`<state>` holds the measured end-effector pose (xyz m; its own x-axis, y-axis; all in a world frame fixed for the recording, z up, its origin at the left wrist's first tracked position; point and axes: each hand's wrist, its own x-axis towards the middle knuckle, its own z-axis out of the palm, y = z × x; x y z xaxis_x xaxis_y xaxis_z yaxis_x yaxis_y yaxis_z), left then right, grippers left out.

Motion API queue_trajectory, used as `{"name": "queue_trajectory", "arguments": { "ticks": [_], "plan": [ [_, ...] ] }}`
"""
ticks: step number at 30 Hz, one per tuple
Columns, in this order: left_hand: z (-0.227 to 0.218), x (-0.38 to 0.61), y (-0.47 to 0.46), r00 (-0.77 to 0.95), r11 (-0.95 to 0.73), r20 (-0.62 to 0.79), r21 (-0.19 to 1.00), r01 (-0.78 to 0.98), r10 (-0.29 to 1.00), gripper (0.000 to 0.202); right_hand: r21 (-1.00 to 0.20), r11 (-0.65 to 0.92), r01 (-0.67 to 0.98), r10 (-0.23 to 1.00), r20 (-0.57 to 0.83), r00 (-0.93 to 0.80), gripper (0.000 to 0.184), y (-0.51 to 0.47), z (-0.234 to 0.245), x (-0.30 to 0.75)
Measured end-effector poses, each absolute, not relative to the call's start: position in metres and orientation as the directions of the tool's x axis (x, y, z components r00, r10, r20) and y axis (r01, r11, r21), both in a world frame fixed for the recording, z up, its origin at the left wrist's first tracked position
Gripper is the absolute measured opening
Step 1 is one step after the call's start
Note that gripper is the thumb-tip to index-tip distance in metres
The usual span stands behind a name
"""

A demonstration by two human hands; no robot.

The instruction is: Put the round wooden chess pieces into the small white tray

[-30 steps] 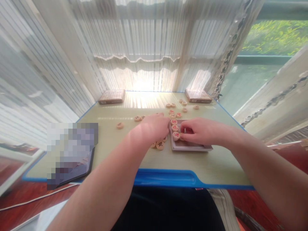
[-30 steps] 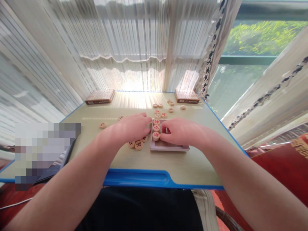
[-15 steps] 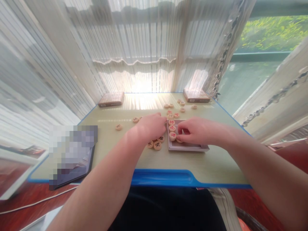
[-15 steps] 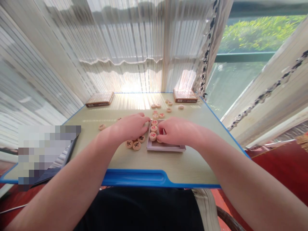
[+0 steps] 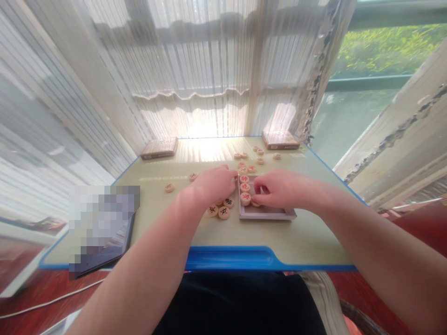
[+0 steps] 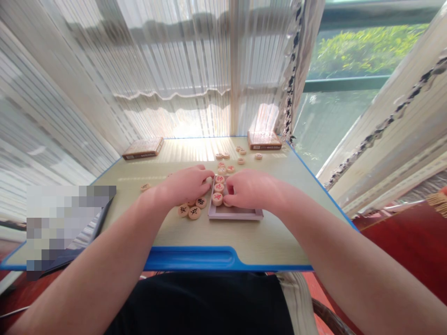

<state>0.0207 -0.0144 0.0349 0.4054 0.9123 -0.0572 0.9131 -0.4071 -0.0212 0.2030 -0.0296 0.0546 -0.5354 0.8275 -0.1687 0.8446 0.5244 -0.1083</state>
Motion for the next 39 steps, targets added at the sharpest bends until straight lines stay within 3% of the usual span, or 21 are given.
{"name": "queue_trajectory", "arguments": {
  "ticks": [12, 20, 26, 33, 39],
  "plan": [
    [0.0351, 0.0211, -0.0147, 0.418, -0.419, -0.031, -0.033, 0.907, 0.908, 0.029, -0.128, 0.521, 0.844, 0.818, -0.209, -0.537, 0.023, -0.0396, 0.0636, 0.2006],
    [0.0340, 0.0203, -0.0142, 0.427, -0.427, -0.018, -0.032, 0.904, 0.904, 0.030, -0.205, 0.585, 0.784, 0.764, -0.184, -0.618, 0.024, -0.0389, 0.0595, 0.2020],
    [0.0350, 0.0212, -0.0150, 0.412, -0.412, -0.020, -0.023, 0.911, 0.911, 0.029, -0.290, 0.567, 0.771, 0.727, -0.263, -0.634, 0.026, -0.0339, 0.0613, 0.2065],
    [0.0347, 0.0221, -0.0145, 0.401, -0.401, -0.023, -0.006, 0.916, 0.916, 0.030, -0.286, 0.573, 0.768, 0.735, -0.236, -0.636, 0.023, -0.0370, 0.0600, 0.2063],
    [0.0312, 0.0200, -0.0119, 0.424, -0.424, 0.008, -0.017, 0.906, 0.906, 0.029, -0.290, 0.535, 0.793, 0.745, -0.280, -0.605, 0.038, -0.0319, 0.0555, 0.2056]
  ]
}}
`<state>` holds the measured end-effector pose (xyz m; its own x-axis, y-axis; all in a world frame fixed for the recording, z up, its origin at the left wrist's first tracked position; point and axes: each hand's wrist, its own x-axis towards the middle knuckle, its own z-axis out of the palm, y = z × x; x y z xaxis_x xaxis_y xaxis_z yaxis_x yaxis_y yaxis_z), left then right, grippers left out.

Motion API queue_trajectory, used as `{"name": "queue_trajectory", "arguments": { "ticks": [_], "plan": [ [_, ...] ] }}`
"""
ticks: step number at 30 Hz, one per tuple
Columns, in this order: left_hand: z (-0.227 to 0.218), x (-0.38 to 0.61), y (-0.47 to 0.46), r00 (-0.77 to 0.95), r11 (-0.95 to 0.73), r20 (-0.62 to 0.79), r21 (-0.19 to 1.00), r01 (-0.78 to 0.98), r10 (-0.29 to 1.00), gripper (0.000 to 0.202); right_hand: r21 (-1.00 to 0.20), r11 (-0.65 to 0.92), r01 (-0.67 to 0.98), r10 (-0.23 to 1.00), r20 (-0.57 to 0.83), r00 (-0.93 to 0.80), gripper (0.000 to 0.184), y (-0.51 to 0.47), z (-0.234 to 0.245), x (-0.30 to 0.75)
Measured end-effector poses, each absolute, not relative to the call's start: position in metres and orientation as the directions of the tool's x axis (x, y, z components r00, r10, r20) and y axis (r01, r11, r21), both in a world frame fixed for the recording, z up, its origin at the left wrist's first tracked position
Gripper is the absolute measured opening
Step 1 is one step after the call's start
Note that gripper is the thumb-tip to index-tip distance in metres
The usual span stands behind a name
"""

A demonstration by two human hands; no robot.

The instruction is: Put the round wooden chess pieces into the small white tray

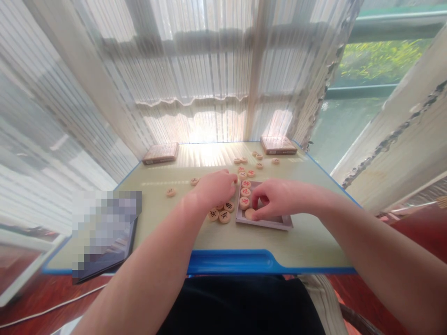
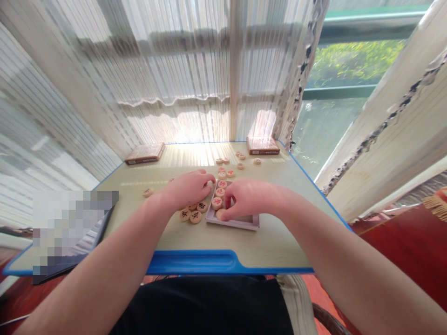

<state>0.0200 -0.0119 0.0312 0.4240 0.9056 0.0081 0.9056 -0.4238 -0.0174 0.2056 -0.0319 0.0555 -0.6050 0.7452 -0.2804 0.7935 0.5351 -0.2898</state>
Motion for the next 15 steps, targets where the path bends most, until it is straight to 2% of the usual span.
{"name": "queue_trajectory", "arguments": {
  "ticks": [5, 11, 15],
  "plan": [
    [0.0313, 0.0201, -0.0116, 0.419, -0.419, 0.003, -0.005, 0.908, 0.908, 0.029, -0.274, 0.509, 0.816, 0.774, -0.269, -0.573, 0.040, -0.0315, 0.0529, 0.2035],
    [0.0319, 0.0200, -0.0128, 0.406, -0.406, -0.003, 0.007, 0.914, 0.914, 0.031, -0.206, 0.515, 0.832, 0.798, -0.238, -0.553, 0.025, -0.0335, 0.0545, 0.2049],
    [0.0335, 0.0209, -0.0139, 0.388, -0.388, -0.016, 0.009, 0.922, 0.922, 0.030, -0.192, 0.501, 0.844, 0.823, -0.196, -0.533, 0.027, -0.0336, 0.0563, 0.2059]
  ]
}}
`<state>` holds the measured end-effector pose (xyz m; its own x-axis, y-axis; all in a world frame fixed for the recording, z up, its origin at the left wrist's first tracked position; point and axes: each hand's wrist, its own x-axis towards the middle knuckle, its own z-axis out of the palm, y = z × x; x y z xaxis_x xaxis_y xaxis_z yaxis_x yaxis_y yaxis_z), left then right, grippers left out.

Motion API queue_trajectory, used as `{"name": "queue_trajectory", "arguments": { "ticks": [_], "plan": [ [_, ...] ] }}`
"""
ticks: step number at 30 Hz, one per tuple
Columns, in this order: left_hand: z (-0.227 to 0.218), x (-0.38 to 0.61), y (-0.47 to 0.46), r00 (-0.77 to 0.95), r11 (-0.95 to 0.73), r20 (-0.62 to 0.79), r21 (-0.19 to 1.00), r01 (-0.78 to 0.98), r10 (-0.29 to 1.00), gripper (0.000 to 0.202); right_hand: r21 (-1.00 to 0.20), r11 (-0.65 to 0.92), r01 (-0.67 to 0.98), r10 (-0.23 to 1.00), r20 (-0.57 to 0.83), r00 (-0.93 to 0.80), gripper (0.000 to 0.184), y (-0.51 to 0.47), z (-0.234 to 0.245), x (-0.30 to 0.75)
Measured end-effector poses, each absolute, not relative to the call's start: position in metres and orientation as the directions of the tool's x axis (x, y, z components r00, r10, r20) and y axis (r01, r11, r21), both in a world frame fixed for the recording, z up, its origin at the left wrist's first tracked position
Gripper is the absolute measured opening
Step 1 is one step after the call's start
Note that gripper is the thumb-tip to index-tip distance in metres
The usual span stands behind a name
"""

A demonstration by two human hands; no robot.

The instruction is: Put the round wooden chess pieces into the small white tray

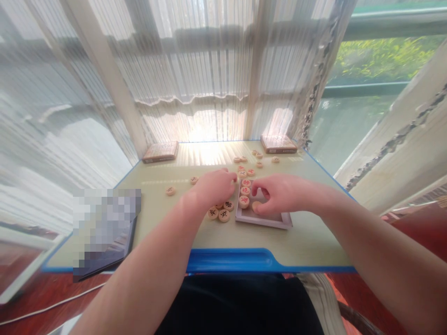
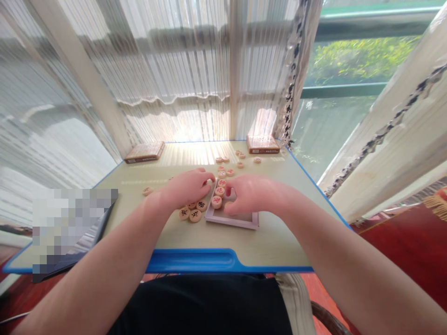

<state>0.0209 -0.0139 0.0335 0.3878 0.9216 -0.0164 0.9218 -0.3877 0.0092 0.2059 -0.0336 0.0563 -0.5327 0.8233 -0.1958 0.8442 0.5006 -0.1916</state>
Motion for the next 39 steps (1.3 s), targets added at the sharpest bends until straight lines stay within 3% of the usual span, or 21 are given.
{"name": "queue_trajectory", "arguments": {
  "ticks": [6, 12, 23, 31, 39],
  "plan": [
    [0.033, 0.020, -0.013, 0.392, -0.392, -0.004, 0.025, 0.920, 0.920, 0.031, -0.146, 0.523, 0.840, 0.810, -0.223, -0.543, 0.018, -0.035, 0.057, 0.202],
    [0.034, 0.020, -0.013, 0.396, -0.395, -0.019, 0.022, 0.918, 0.918, 0.032, -0.234, 0.531, 0.815, 0.788, -0.218, -0.576, 0.014, -0.036, 0.063, 0.207],
    [0.034, 0.021, -0.014, 0.392, -0.391, -0.019, 0.022, 0.920, 0.920, 0.032, -0.225, 0.525, 0.821, 0.770, -0.284, -0.571, 0.031, -0.037, 0.059, 0.206],
    [0.034, 0.020, -0.014, 0.405, -0.405, -0.013, 0.015, 0.914, 0.914, 0.033, -0.183, 0.522, 0.833, 0.800, -0.232, -0.553, 0.014, -0.041, 0.064, 0.206],
    [0.034, 0.020, -0.014, 0.402, -0.401, -0.015, 0.014, 0.916, 0.916, 0.032, -0.195, 0.515, 0.835, 0.797, -0.251, -0.550, 0.014, -0.039, 0.064, 0.210]
  ]
}}
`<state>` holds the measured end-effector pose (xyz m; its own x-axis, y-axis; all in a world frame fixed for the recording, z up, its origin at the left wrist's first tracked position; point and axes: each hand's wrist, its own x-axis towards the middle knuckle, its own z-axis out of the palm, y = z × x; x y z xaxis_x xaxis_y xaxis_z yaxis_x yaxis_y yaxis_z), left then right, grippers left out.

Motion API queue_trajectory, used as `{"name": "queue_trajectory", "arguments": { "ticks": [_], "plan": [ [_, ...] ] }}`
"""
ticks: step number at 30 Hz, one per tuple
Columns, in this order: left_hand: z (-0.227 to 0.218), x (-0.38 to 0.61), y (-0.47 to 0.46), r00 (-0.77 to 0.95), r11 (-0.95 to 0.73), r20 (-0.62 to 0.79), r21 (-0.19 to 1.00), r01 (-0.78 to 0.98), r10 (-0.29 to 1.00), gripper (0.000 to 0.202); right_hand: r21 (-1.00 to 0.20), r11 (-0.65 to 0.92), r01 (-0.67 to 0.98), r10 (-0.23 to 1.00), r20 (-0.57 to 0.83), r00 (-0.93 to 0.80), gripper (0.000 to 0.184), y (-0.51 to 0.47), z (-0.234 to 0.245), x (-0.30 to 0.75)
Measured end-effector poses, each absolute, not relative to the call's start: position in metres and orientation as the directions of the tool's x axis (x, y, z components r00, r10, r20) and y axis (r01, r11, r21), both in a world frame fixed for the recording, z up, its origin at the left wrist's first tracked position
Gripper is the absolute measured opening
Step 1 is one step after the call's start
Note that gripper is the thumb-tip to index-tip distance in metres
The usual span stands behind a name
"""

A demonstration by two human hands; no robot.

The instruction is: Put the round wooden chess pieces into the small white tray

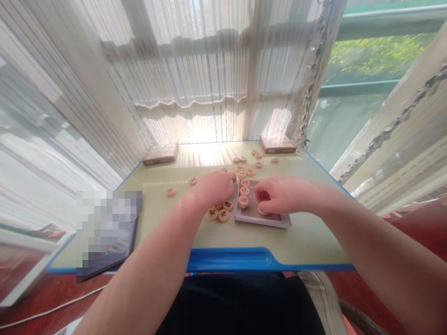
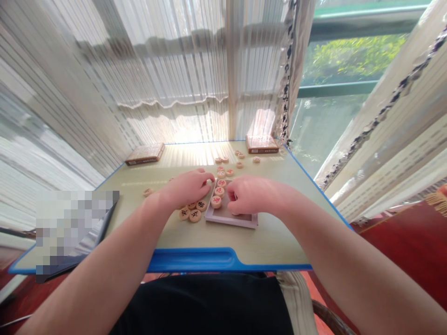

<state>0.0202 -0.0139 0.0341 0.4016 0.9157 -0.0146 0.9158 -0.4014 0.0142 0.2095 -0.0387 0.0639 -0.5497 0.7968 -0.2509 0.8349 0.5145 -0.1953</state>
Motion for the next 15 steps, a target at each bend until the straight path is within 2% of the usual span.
{"name": "queue_trajectory", "arguments": {
  "ticks": [7, 15],
  "plan": [
    [0.0324, 0.0196, -0.0130, 0.405, -0.405, -0.011, 0.012, 0.914, 0.914, 0.034, -0.168, 0.510, 0.844, 0.792, -0.290, -0.537, 0.020, -0.0410, 0.0608, 0.2060],
    [0.0309, 0.0186, -0.0116, 0.422, -0.422, 0.003, 0.017, 0.906, 0.906, 0.033, -0.106, 0.561, 0.821, 0.801, -0.178, -0.571, 0.015, -0.0417, 0.0614, 0.2082]
  ]
}}
